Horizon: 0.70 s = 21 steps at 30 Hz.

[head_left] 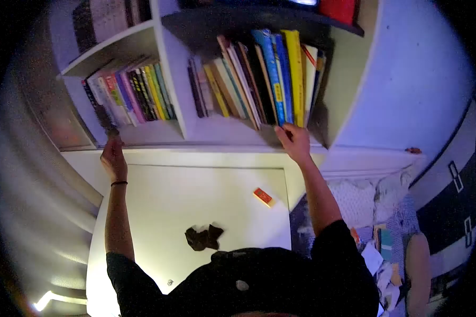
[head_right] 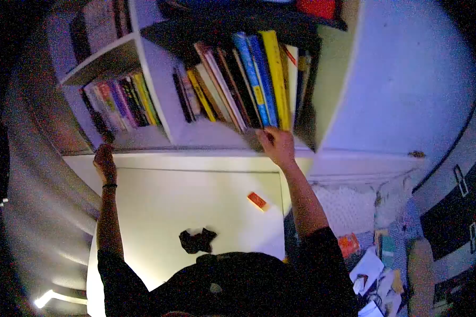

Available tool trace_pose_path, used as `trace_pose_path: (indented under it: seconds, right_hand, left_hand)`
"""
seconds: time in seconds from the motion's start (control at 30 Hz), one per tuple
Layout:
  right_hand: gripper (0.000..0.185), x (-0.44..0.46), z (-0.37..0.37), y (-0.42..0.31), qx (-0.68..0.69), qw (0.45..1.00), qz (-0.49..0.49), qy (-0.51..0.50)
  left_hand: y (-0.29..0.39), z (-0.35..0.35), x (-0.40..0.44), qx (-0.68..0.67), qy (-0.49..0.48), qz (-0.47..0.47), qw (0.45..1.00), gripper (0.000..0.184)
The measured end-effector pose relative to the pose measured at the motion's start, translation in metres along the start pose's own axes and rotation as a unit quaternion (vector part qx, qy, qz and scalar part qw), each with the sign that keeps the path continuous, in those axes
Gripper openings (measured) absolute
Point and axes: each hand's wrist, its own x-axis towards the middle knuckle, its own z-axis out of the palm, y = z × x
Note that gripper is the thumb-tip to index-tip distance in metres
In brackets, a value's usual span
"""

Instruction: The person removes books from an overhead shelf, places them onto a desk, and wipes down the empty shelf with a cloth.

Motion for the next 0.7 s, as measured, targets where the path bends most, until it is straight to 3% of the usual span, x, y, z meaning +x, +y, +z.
trace_pose_path:
  seconds: [0.03, 0.1, 0.13, 0.17, 0.23, 0.27, 0.3, 0.37, 0.43, 0.47, 0.5, 0.57, 0.7]
  right_hand:
    - [0.030, 0.000, 0.001, 0.006, -0.035, 0.999, -0.016, -0.002]
    - [0.030, -0.002, -0.002, 0.008, -0.032, 0.999, 0.003, -0.025]
    - [0.030, -0.002, -0.004, 0.005, -0.021, 0.999, -0.002, -0.026]
    - [0.031, -0.002, -0.004, 0.004, -0.009, 1.000, -0.008, -0.026]
    - [0.030, -0.003, 0.000, 0.008, 0.019, 0.999, -0.034, -0.007]
    - [0.034, -0.003, 0.001, 0.009, 0.048, 0.997, -0.066, 0.012]
    - [0.034, -0.003, -0.001, 0.009, 0.047, 0.997, -0.062, 0.011]
    - [0.033, -0.004, -0.005, 0.008, 0.067, 0.994, -0.086, -0.001]
    - [0.033, -0.006, -0.004, 0.010, 0.092, 0.993, -0.078, -0.003]
    - [0.034, -0.005, -0.005, 0.008, 0.095, 0.992, -0.077, -0.009]
    - [0.035, -0.005, -0.007, 0.009, 0.095, 0.992, -0.076, -0.014]
    - [0.037, -0.003, -0.005, 0.015, 0.103, 0.990, -0.093, 0.016]
    - [0.027, -0.007, -0.014, 0.017, 0.148, 0.989, -0.028, -0.007]
  left_hand:
    - [0.021, 0.001, -0.002, -0.003, -0.011, -0.002, 1.000, 0.010]
    - [0.060, 0.006, -0.008, -0.130, -0.077, -0.110, 0.982, 0.013]
    - [0.078, 0.015, -0.014, -0.149, -0.037, -0.015, 0.988, 0.015]
    - [0.099, 0.018, -0.016, -0.151, -0.043, -0.017, 0.988, 0.015]
    - [0.148, 0.019, -0.012, -0.182, -0.160, -0.127, 0.962, 0.016]
    - [0.161, 0.030, -0.015, -0.202, -0.137, -0.067, 0.967, 0.018]
    - [0.170, 0.039, -0.020, -0.316, -0.141, -0.117, 0.931, 0.018]
    - [0.202, 0.057, -0.023, -0.342, -0.116, -0.092, 0.928, 0.013]
    - [0.211, 0.067, -0.030, -0.213, -0.150, -0.025, 0.965, 0.010]
    - [0.214, 0.074, -0.034, -0.342, -0.193, -0.114, 0.913, 0.007]
    - [0.223, 0.072, -0.033, -0.303, -0.236, -0.136, 0.913, 0.008]
    - [0.226, 0.083, -0.040, -0.274, -0.230, -0.134, 0.924, 0.015]
    - [0.231, 0.098, -0.055, -0.217, -0.255, -0.071, 0.940, 0.021]
